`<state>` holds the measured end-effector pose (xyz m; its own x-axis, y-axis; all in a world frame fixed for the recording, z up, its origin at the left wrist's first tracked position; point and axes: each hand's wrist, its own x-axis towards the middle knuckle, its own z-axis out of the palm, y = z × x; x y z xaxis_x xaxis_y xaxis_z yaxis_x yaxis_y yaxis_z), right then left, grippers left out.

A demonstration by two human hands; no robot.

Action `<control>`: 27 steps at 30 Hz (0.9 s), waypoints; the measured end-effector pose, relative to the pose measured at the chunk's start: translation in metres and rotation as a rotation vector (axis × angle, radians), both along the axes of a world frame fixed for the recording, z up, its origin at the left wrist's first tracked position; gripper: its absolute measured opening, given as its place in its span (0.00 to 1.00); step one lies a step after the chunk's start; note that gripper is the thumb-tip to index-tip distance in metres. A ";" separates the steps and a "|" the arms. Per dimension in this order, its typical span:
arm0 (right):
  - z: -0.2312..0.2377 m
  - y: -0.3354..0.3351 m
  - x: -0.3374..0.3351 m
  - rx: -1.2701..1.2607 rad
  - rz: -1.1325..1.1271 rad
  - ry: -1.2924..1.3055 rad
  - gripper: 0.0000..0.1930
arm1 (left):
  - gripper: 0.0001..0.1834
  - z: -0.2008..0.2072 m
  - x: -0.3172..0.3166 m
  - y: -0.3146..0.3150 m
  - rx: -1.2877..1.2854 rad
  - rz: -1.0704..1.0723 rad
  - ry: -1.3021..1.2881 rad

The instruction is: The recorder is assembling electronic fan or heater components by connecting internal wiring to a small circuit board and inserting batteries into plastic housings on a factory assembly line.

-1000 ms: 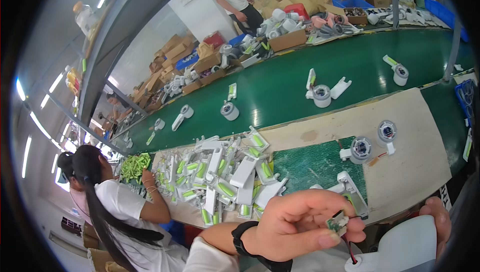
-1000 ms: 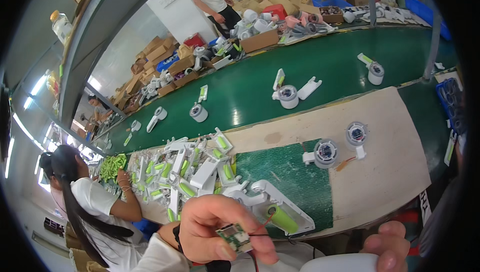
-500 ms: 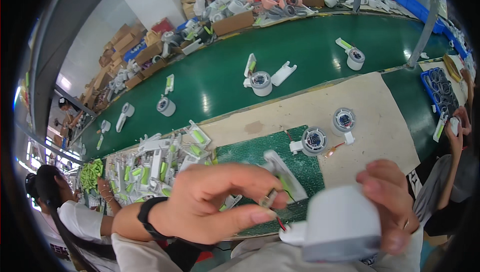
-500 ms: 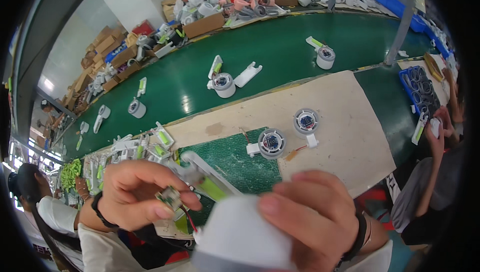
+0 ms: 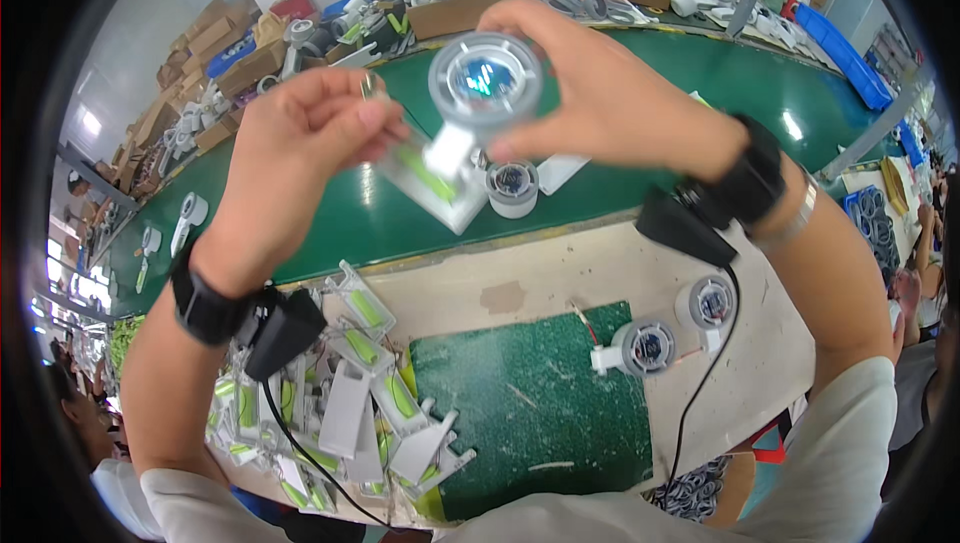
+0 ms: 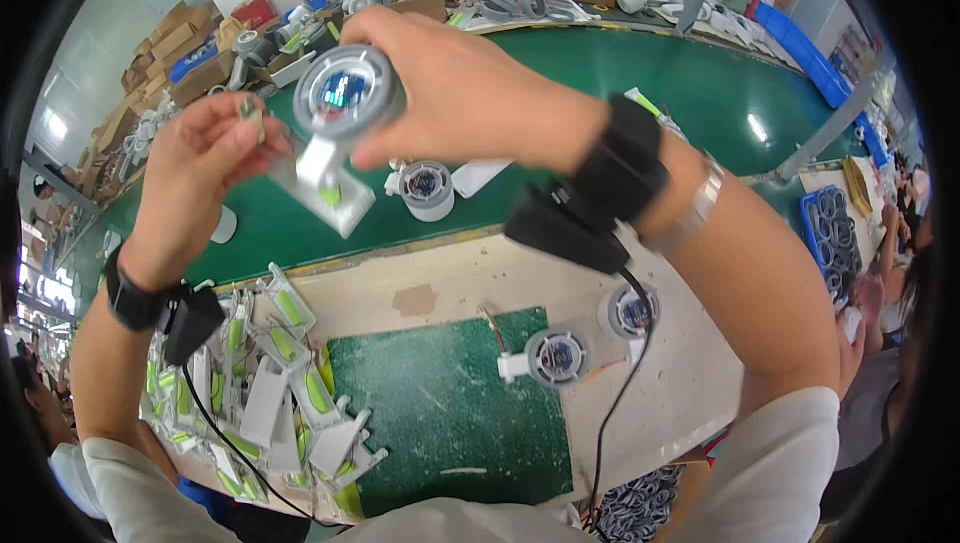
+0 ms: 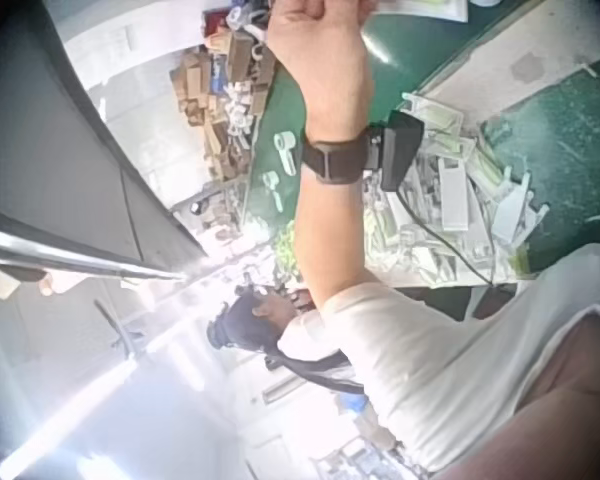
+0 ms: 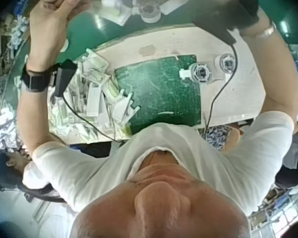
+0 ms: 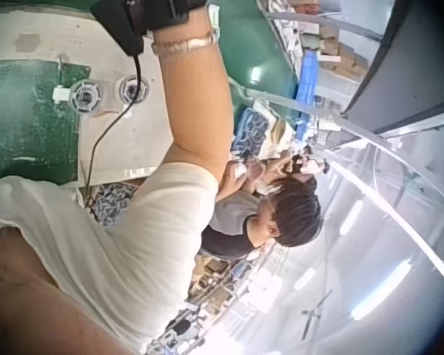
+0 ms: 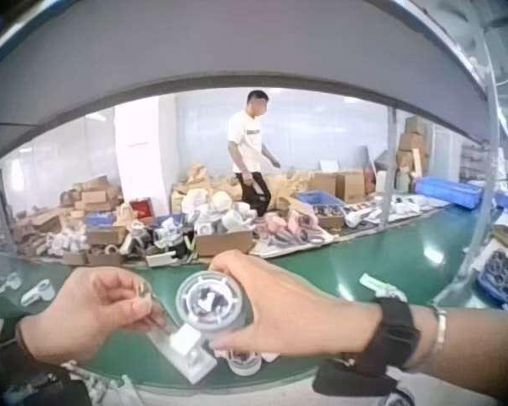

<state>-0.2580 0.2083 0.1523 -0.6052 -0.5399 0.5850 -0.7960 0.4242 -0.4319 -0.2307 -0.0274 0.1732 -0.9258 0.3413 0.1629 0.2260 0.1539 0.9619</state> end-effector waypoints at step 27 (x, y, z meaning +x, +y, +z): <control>0.026 -0.055 -0.091 0.354 0.009 -0.296 0.17 | 0.21 -0.003 -0.102 -0.050 -0.518 0.127 0.218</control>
